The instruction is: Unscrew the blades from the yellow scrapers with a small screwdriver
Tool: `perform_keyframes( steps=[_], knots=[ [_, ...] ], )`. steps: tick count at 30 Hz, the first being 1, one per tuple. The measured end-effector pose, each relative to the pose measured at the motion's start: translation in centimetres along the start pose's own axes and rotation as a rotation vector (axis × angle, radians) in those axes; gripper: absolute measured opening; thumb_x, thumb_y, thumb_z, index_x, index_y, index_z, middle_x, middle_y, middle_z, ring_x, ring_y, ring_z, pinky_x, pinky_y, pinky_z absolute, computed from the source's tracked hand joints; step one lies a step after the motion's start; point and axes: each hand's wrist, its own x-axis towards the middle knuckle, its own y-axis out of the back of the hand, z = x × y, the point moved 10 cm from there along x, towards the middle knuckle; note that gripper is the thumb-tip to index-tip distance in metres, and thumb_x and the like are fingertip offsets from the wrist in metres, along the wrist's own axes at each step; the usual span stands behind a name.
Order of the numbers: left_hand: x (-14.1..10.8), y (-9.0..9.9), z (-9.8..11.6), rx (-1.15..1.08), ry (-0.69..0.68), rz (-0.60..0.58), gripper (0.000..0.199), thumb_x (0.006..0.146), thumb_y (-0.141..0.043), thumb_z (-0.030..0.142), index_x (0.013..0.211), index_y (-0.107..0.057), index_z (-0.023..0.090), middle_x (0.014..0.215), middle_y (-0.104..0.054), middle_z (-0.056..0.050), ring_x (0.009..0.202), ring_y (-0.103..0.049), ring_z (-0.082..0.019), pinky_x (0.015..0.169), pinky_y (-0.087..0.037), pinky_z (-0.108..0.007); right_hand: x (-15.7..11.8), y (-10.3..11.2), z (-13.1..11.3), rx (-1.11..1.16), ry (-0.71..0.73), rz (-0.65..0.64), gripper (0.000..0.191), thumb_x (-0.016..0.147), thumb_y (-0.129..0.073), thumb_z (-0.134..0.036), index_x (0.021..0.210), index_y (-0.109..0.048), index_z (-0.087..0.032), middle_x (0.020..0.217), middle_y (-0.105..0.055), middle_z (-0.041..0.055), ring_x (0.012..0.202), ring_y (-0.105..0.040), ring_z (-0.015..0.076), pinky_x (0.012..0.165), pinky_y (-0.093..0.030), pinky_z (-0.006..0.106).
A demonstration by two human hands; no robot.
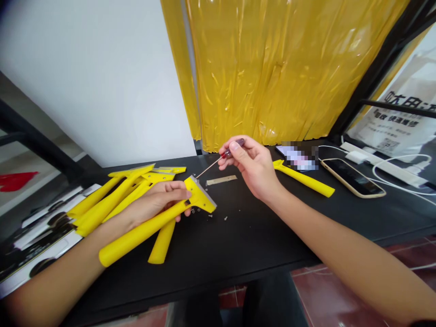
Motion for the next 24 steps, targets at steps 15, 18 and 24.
perform_keyframes(
  steps=[15,18,24],
  knots=[
    [-1.7,-1.3,1.0,-0.034,-0.007,0.036,0.023,0.077,-0.079,0.031,0.08,-0.062,0.016,0.067,-0.071,-0.007,0.062,-0.07,-0.02,0.054,-0.056,-0.027,0.3,0.1,0.0,0.029,-0.014,0.003,0.017,0.093,-0.069,-0.037,0.093,-0.066,-0.02,0.092,-0.067,0.0013,0.076,-0.068,0.0129,0.071,-0.06,0.03],
    [-1.4,-2.5,-0.8,-0.157,0.028,0.054,0.022,0.076,-0.08,0.028,0.082,-0.063,0.015,0.069,-0.072,-0.008,0.061,-0.07,-0.019,0.055,-0.057,-0.027,0.4,0.4,-0.1,0.017,-0.005,0.017,0.017,0.093,-0.069,-0.038,0.094,-0.066,-0.021,0.093,-0.067,0.0012,0.076,-0.068,0.0131,0.072,-0.06,0.03],
    [-0.2,-2.0,-1.6,-0.256,0.005,0.083,0.02,0.075,-0.08,0.02,0.083,-0.065,0.013,0.074,-0.073,-0.01,0.063,-0.071,-0.019,0.055,-0.057,-0.025,0.0,0.1,0.8,-0.012,-0.036,0.004,0.017,0.092,-0.07,-0.037,0.095,-0.067,-0.021,0.093,-0.068,0.0017,0.076,-0.068,0.0133,0.072,-0.06,0.03]
  ],
)
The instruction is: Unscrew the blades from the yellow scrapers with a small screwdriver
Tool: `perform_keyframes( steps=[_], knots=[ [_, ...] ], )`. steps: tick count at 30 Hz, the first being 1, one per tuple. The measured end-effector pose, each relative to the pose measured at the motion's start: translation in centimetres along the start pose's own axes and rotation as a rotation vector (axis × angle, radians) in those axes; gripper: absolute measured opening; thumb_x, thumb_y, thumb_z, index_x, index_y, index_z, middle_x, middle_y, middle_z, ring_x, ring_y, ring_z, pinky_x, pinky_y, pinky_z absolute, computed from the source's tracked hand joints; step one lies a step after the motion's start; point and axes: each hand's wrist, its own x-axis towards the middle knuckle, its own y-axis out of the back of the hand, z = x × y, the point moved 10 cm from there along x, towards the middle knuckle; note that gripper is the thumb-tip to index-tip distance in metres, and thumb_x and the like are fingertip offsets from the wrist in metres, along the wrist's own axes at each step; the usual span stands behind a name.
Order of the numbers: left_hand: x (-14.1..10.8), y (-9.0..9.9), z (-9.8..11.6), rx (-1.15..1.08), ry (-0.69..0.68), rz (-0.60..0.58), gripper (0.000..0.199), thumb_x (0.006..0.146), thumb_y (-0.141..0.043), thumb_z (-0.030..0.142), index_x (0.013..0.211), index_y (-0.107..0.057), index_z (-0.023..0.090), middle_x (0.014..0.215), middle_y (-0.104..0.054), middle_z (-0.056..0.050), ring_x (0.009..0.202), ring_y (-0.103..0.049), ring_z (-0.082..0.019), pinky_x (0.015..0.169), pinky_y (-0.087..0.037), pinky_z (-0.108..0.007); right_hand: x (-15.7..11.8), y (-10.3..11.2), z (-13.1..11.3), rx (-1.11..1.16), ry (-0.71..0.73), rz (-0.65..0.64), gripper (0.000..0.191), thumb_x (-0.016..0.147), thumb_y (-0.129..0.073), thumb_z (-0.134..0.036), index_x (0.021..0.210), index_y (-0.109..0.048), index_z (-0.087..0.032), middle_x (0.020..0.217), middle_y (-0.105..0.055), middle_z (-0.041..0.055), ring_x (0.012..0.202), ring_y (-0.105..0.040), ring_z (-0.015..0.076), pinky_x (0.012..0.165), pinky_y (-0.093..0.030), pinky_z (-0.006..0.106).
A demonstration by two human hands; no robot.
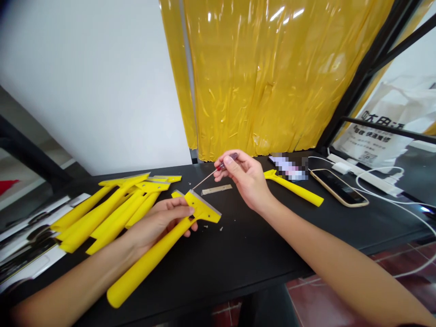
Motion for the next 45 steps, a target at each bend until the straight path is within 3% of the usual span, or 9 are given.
perform_keyframes(
  steps=[7,17,25,30,36,45],
  knots=[
    [0.2,0.8,1.2,-0.026,-0.041,0.024,0.02,0.075,-0.079,0.013,0.084,-0.062,0.013,0.074,-0.072,-0.009,0.063,-0.072,-0.02,0.053,-0.057,-0.025,-0.3,-0.4,-0.5,-0.039,0.019,-0.012,0.016,0.093,-0.069,-0.038,0.095,-0.068,-0.021,0.093,-0.069,0.0018,0.075,-0.069,0.0132,0.073,-0.06,0.03],
    [0.6,3.8,4.1,-0.047,-0.144,0.106,0.015,0.079,-0.076,0.01,0.077,-0.062,0.013,0.07,-0.07,-0.009,0.065,-0.072,-0.019,0.053,-0.057,-0.022,-0.2,-0.4,-0.9,-0.069,0.052,-0.019,0.017,0.093,-0.069,-0.04,0.096,-0.067,-0.023,0.094,-0.068,0.0015,0.076,-0.069,0.0135,0.074,-0.061,0.031],
    [0.6,2.4,2.9,0.027,-0.094,0.03,0.017,0.078,-0.078,0.015,0.089,-0.065,0.011,0.084,-0.076,-0.014,0.065,-0.072,-0.019,0.055,-0.058,-0.025,-0.2,-0.4,-0.6,-0.112,0.052,-0.013,0.021,0.09,-0.072,-0.042,0.099,-0.067,-0.024,0.097,-0.068,0.0018,0.079,-0.069,0.0145,0.078,-0.062,0.033],
    [0.5,2.0,2.7,0.025,-0.084,0.023,0.016,0.079,-0.078,0.016,0.084,-0.063,0.013,0.076,-0.073,-0.01,0.064,-0.071,-0.019,0.054,-0.057,-0.025,-0.3,-0.6,-0.5,-0.095,0.051,-0.028,0.017,0.092,-0.071,-0.038,0.101,-0.068,-0.024,0.098,-0.069,0.0019,0.08,-0.07,0.0145,0.079,-0.062,0.034],
    [0.3,0.9,1.8,0.047,-0.061,-0.09,0.016,0.081,-0.078,0.023,0.083,-0.065,0.013,0.077,-0.073,-0.011,0.067,-0.072,-0.02,0.055,-0.057,-0.025,-0.5,-0.8,-0.5,-0.128,0.054,-0.047,0.017,0.092,-0.07,-0.038,0.102,-0.068,-0.024,0.099,-0.07,0.0021,0.081,-0.07,0.0152,0.079,-0.063,0.035],
    [-0.1,0.1,2.1,0.04,-0.028,-0.153,0.011,0.086,-0.072,0.021,0.083,-0.066,0.012,0.072,-0.072,-0.011,0.063,-0.07,-0.018,0.054,-0.057,-0.023,-0.9,-1.3,-0.4,-0.09,0.03,-0.096,0.016,0.093,-0.069,-0.038,0.101,-0.068,-0.024,0.099,-0.07,0.0033,0.082,-0.07,0.0165,0.081,-0.062,0.038]
  ],
)
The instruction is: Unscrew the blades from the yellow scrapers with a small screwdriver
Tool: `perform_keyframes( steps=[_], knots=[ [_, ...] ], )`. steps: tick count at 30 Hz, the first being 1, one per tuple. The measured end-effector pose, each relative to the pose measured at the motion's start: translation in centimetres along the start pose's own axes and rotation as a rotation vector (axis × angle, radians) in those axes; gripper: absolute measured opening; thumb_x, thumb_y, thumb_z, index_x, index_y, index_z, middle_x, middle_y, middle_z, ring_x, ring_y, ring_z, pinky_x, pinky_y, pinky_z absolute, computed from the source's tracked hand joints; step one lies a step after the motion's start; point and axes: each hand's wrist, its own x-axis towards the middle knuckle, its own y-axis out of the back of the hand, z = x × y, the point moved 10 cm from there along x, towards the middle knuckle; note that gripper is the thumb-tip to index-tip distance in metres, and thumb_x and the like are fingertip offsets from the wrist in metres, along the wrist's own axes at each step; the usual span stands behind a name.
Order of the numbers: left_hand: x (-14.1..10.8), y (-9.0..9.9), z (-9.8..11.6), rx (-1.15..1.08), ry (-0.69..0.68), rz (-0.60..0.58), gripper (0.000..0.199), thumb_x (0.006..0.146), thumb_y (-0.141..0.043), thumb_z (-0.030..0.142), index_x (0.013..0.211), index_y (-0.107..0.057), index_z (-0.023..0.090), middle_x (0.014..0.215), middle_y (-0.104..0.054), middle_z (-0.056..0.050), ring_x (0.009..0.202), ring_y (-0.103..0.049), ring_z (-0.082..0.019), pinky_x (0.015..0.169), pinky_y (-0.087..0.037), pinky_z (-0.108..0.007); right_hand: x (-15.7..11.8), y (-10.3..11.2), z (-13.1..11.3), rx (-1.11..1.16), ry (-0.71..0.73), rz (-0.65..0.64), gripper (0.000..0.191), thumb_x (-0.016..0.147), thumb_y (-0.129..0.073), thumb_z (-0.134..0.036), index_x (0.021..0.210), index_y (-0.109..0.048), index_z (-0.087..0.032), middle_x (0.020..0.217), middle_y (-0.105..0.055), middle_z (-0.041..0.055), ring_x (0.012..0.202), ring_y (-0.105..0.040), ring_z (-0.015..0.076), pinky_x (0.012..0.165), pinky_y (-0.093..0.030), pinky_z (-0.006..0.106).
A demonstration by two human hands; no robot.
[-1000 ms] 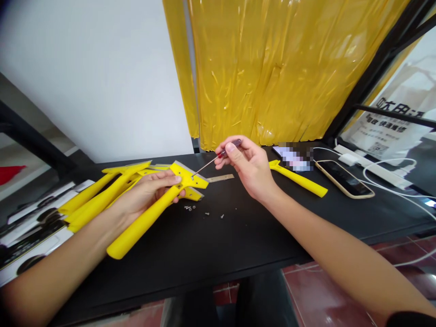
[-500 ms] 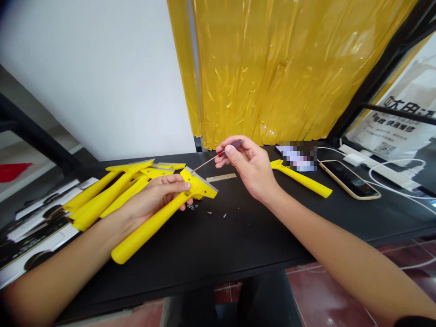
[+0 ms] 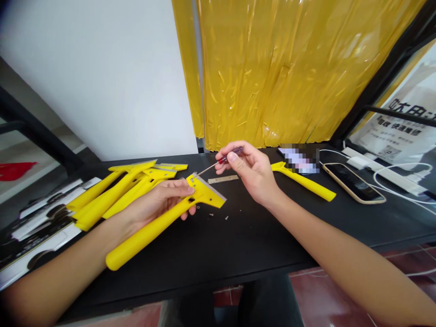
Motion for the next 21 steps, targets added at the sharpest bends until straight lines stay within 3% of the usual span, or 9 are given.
perform_keyframes(
  steps=[11,16,21],
  knots=[
    [-0.48,-0.5,0.28,-0.009,0.019,0.0,0.012,0.085,-0.072,0.023,0.081,-0.066,0.013,0.07,-0.07,-0.01,0.061,-0.068,-0.018,0.053,-0.055,-0.023,0.01,-0.08,0.2,0.053,-0.025,-0.014,0.012,0.092,-0.069,-0.034,0.097,-0.068,-0.023,0.097,-0.069,0.0034,0.08,-0.069,0.0164,0.078,-0.06,0.036],
    [-0.6,-0.68,0.41,-0.082,0.023,-0.007,0.007,0.086,-0.069,0.021,0.088,-0.068,0.015,0.078,-0.071,-0.007,0.063,-0.068,-0.017,0.052,-0.054,-0.023,-0.03,-0.33,0.09,0.1,-0.019,-0.042,0.007,0.093,-0.067,-0.028,0.095,-0.068,-0.021,0.097,-0.068,0.0036,0.08,-0.069,0.0165,0.077,-0.059,0.035],
    [-0.53,-0.58,0.27,-0.052,0.032,-0.006,0.008,0.086,-0.069,0.022,0.082,-0.067,0.016,0.072,-0.07,-0.007,0.062,-0.068,-0.017,0.052,-0.054,-0.023,-0.01,-0.22,0.05,0.088,-0.027,-0.032,0.009,0.092,-0.068,-0.03,0.093,-0.067,-0.021,0.095,-0.068,0.0036,0.079,-0.068,0.0169,0.076,-0.059,0.035]
  ],
)
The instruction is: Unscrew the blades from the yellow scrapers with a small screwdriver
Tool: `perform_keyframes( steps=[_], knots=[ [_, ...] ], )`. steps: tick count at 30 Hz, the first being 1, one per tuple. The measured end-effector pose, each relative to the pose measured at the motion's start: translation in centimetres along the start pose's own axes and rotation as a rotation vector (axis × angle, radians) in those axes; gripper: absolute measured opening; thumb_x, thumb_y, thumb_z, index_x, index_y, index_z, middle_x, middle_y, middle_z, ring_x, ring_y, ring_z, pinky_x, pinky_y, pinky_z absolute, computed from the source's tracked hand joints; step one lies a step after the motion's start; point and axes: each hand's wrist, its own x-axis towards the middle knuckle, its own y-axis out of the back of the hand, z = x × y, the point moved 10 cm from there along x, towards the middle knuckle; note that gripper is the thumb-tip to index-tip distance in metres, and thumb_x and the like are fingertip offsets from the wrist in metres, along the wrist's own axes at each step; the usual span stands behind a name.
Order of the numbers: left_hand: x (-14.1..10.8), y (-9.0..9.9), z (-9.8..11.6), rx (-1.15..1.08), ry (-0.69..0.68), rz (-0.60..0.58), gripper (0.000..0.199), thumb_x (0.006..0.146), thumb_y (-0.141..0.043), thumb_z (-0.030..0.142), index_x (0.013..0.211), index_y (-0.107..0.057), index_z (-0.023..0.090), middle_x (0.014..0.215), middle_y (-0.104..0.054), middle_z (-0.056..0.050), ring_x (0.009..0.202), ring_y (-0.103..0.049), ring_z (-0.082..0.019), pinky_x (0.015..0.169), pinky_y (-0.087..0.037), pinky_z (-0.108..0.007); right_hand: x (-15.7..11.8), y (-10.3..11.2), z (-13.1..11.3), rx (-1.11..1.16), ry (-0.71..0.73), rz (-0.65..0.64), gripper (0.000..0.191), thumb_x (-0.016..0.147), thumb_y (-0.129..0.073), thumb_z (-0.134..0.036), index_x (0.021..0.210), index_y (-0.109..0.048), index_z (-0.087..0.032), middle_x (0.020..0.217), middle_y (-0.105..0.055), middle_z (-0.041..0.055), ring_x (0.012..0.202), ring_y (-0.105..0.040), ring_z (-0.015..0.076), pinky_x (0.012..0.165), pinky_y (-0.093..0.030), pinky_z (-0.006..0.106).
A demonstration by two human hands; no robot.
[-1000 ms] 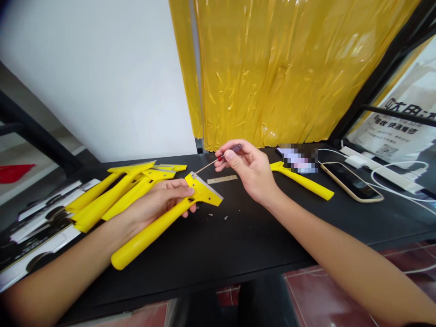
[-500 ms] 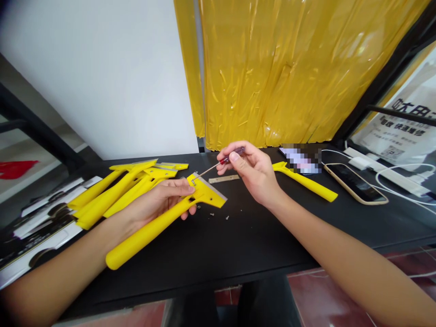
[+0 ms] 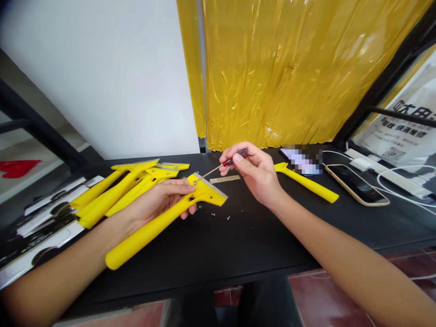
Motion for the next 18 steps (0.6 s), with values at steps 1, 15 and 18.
perform_keyframes(
  steps=[1,15,18],
  knots=[
    [0.03,0.08,-0.01,0.003,-0.003,0.002,0.009,0.086,-0.07,0.023,0.081,-0.067,0.015,0.072,-0.07,-0.007,0.062,-0.068,-0.017,0.052,-0.054,-0.023,0.0,-0.02,-0.03,0.002,0.002,-0.002,0.008,0.092,-0.068,-0.029,0.093,-0.067,-0.021,0.095,-0.068,0.0036,0.078,-0.068,0.0169,0.075,-0.059,0.035],
    [0.41,1.04,0.23,0.082,-0.102,0.04,0.018,0.082,-0.077,0.025,0.08,-0.063,0.014,0.074,-0.07,-0.008,0.065,-0.072,-0.021,0.052,-0.056,-0.026,-0.12,-0.18,0.02,-0.029,0.031,-0.023,0.007,0.095,-0.065,-0.026,0.097,-0.069,-0.02,0.096,-0.068,0.0045,0.079,-0.069,0.0166,0.074,-0.059,0.034],
    [0.39,0.79,0.38,0.074,-0.109,0.035,0.019,0.082,-0.078,0.025,0.081,-0.062,0.015,0.076,-0.07,-0.006,0.065,-0.072,-0.02,0.051,-0.056,-0.025,-0.18,-0.21,0.15,-0.057,0.028,-0.026,0.008,0.095,-0.065,-0.028,0.098,-0.069,-0.021,0.097,-0.068,0.0042,0.08,-0.068,0.0165,0.075,-0.06,0.035]
  ],
)
